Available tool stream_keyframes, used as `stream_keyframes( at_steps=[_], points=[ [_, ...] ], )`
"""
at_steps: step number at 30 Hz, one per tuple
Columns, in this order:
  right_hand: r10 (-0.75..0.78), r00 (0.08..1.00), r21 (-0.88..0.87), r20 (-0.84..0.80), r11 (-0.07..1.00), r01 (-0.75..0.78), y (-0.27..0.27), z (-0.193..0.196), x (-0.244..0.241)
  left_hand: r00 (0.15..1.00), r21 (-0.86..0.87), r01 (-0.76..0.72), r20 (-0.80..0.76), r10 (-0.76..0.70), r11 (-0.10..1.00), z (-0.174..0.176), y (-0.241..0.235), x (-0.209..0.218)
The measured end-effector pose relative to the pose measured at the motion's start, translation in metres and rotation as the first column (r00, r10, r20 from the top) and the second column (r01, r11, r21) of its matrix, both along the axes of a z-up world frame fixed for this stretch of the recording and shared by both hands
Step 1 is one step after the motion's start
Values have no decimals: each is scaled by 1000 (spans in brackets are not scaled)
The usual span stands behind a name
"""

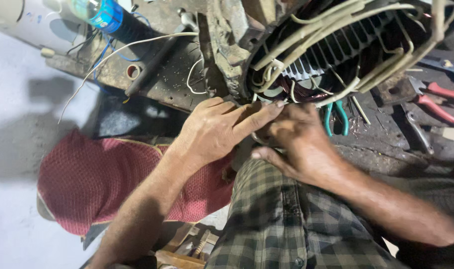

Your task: The person works on an exposed electric motor stator, stripping insulation from white wires, twisting copper strands, and using pliers to cut and adjust connections. The person repeatedly handles the same wire ends and tools on a cluttered workbench.

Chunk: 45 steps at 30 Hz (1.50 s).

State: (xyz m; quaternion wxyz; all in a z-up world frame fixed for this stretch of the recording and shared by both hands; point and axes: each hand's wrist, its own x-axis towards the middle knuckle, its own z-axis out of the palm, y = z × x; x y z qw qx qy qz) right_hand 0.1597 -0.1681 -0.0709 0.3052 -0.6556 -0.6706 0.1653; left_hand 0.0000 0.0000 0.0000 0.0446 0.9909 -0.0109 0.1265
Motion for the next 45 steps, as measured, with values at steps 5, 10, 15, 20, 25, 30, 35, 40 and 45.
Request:
stream_keyframes(
  at_steps=[5,10,15,20,25,30,35,40,45],
  points=[
    [-55,998,205,-18,977,58,-3,-13,-13,993,138,44,-114,-29,989,-5,17,4],
    [-95,994,312,-49,944,105,-11,-5,-10,990,48,134,36,-136,990,-2,29,7],
    [-22,999,305,-45,952,35,-12,-11,7,969,-4,198,152,-195,980,-6,34,11],
    [106,994,352,-34,932,-88,-8,-24,31,986,-15,140,98,-138,990,-6,35,10],
    [123,992,208,-16,971,-117,-10,-1,30,998,57,55,-46,-52,997,-6,34,11],
    [-24,984,-337,174,938,82,24,21,4,998,61,49,-32,-47,997,-7,30,14],
    [-185,981,-155,-56,972,175,36,32,-15,988,-21,116,102,-113,993,-6,36,12],
    [-188,981,-16,47,982,189,25,27,-20,991,2,100,85,-100,995,-11,39,9],
    [-96,995,109,-9,989,97,4,4,-11,990,0,108,91,-107,994,-14,40,9]
  ],
)
